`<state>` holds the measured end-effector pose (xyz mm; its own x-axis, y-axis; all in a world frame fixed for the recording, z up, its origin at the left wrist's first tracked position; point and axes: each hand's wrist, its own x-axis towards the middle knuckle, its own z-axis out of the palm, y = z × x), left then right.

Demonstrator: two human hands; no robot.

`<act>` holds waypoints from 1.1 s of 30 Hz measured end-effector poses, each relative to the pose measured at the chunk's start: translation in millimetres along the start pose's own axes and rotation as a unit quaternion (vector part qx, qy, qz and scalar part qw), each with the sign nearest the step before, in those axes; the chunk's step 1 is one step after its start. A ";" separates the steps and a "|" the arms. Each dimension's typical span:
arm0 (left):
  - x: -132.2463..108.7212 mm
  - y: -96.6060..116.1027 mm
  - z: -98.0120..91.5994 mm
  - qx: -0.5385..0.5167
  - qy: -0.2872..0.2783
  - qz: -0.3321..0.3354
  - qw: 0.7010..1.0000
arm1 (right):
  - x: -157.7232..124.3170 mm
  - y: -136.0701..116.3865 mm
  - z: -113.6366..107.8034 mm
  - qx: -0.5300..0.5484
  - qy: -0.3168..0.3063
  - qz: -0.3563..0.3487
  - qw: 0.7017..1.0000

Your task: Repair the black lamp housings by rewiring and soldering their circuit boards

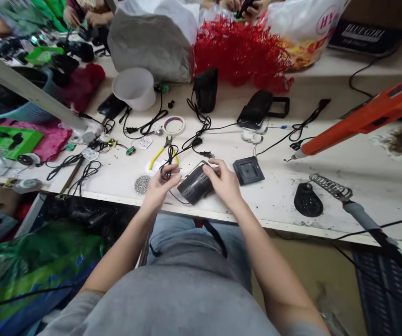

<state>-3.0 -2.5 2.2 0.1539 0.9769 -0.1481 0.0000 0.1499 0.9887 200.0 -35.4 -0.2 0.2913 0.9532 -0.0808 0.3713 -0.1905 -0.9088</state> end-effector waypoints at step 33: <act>-8.0 14.6 44.2 0.442 -0.123 0.256 0.851 | -41.1 5.8 -136.4 -0.009 0.428 -0.114 0.896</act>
<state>39.5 -14.8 18.8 0.5597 0.8017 0.2098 0.5963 -0.5654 0.5699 310.4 -107.7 53.7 0.7736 0.4389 0.4571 0.5187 -0.0242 -0.8546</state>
